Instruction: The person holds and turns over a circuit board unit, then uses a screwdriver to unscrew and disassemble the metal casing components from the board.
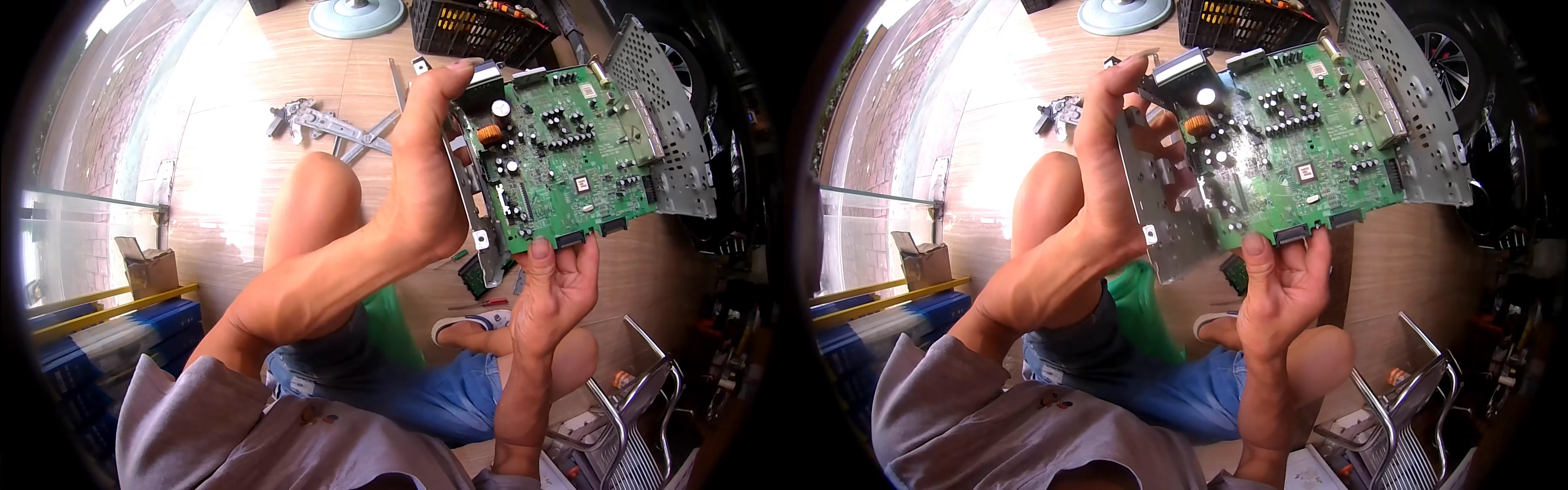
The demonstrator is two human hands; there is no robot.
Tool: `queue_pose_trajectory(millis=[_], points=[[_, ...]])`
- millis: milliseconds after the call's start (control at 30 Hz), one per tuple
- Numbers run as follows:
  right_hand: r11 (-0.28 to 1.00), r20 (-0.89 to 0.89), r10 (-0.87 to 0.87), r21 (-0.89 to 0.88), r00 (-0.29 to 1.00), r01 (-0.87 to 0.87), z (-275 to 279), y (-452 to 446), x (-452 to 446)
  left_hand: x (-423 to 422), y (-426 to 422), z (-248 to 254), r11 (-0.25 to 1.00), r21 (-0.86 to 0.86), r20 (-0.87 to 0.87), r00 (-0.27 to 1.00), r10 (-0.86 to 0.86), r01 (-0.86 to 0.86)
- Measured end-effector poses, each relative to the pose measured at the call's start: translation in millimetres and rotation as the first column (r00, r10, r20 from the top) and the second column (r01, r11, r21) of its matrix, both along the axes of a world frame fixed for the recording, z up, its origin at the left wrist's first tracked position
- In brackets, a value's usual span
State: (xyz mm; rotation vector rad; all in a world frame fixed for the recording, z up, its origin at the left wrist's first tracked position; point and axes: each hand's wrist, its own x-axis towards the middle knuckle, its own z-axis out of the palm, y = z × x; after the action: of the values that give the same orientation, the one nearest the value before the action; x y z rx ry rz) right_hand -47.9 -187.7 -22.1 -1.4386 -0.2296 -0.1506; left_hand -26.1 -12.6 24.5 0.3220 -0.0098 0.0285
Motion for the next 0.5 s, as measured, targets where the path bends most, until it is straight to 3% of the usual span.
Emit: queue_pose_trajectory(millis=[233,500], points=[[0.998,-0.041,-0.012,0.058,0.999,0.015,3.8,1.1,-0.6,-1.9,4.9,-5.8,0.985,-0.141,0.146,0.986,-0.082,0.103],[0.998,-0.019,-0.033,0.047,0.999,0.034,-1.1,-1.0,-0.6,-2.5,4.5,-6.1,0.977,-0.167,0.187,0.977,-0.097,0.129]])
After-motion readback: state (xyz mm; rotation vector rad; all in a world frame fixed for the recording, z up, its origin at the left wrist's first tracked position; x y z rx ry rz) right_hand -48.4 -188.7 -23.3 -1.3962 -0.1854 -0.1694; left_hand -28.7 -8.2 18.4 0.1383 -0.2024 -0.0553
